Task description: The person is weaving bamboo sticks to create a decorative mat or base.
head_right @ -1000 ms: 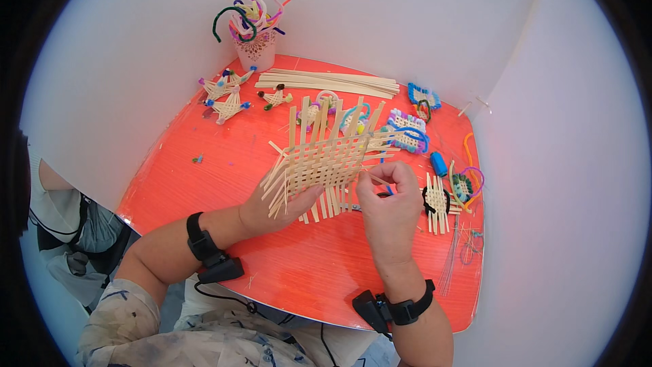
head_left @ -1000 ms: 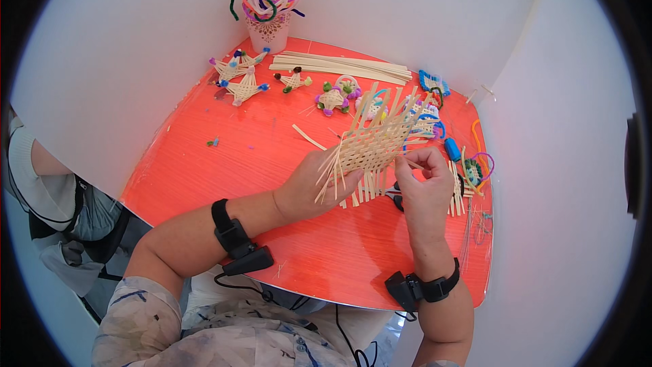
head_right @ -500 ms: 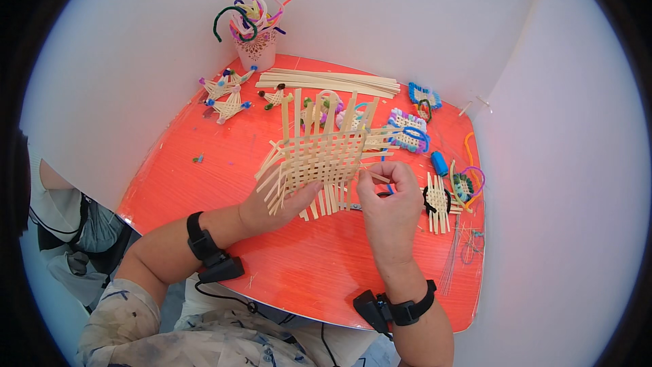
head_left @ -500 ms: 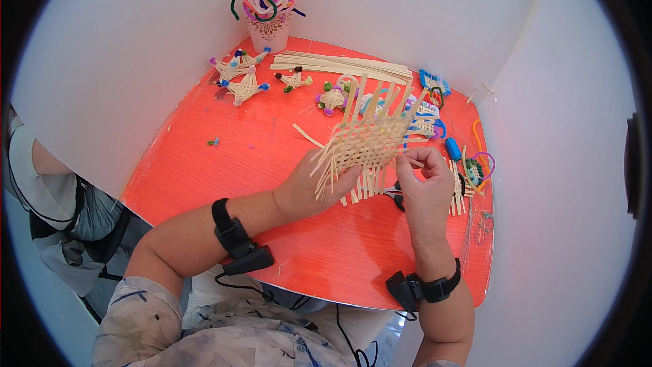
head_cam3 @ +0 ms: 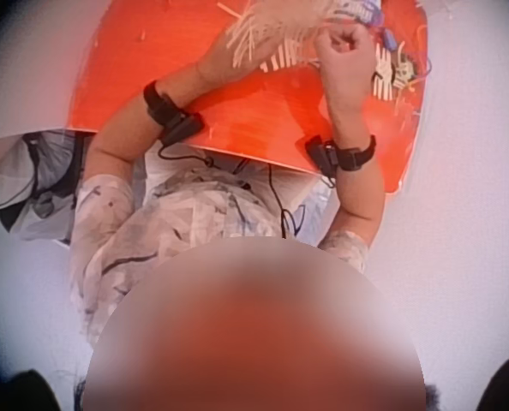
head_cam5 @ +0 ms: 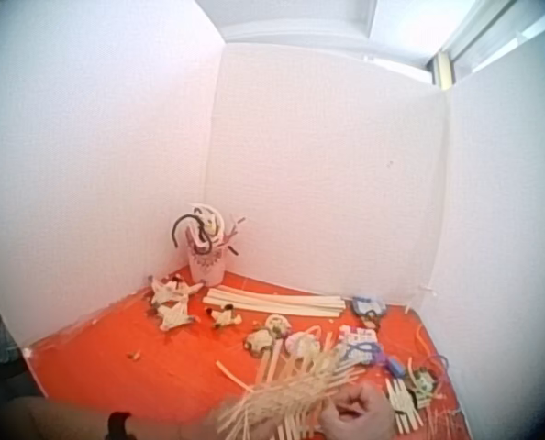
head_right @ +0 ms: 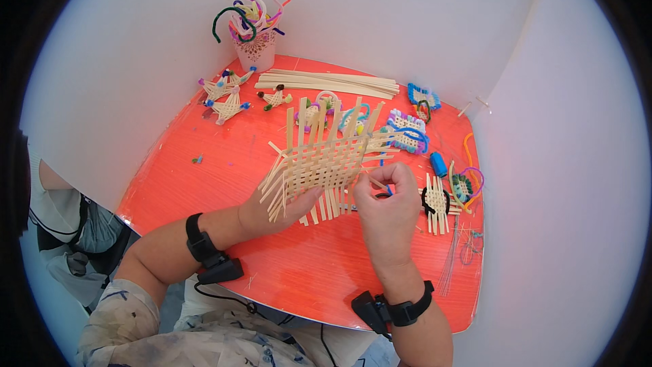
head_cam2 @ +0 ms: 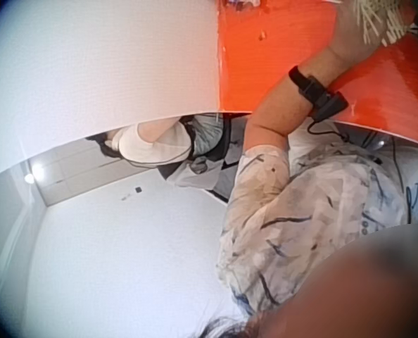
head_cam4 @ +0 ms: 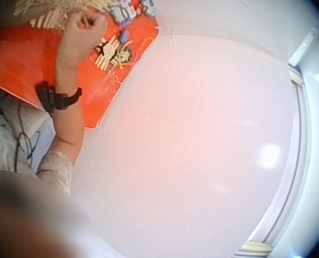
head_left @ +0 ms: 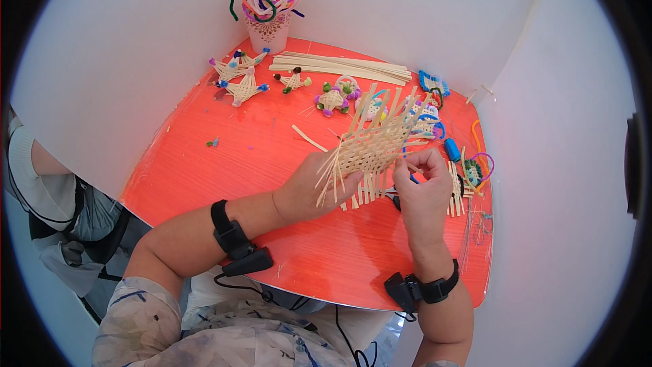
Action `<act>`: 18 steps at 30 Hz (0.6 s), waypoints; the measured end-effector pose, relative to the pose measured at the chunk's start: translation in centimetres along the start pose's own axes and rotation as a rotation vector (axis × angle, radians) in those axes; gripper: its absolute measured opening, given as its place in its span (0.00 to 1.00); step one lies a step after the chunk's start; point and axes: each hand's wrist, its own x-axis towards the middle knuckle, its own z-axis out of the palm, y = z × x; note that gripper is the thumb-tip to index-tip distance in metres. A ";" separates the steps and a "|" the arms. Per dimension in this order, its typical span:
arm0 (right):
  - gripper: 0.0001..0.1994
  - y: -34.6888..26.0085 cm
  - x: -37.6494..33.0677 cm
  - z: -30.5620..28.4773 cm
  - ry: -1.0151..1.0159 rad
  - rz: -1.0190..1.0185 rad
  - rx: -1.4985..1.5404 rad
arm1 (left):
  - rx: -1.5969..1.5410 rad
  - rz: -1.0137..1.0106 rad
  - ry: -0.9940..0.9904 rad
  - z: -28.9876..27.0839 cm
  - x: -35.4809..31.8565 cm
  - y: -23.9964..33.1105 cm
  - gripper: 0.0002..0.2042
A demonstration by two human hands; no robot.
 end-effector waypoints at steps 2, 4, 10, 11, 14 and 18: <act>0.08 0.3 0.0 0.0 0.039 -0.172 -0.169 | 0.143 0.057 -0.049 -0.1 -0.2 -0.2 0.17; 0.08 0.3 -0.1 0.1 0.061 -0.178 -0.199 | 0.070 0.015 -0.045 0.1 -0.3 -0.5 0.17; 0.09 0.3 -0.1 0.0 0.081 -0.231 -0.245 | -0.052 -0.103 -0.047 0.2 0.0 -0.1 0.17; 0.09 0.3 -0.1 0.0 0.081 -0.222 -0.220 | -0.126 -0.177 -0.080 0.2 0.0 0.0 0.18; 0.10 0.4 0.0 0.2 0.085 -0.240 -0.214 | -0.122 -0.143 -0.122 0.1 -0.3 -0.3 0.19; 0.11 0.4 0.0 0.1 0.090 -0.242 -0.230 | -0.225 -0.325 -0.213 -0.5 0.3 1.1 0.20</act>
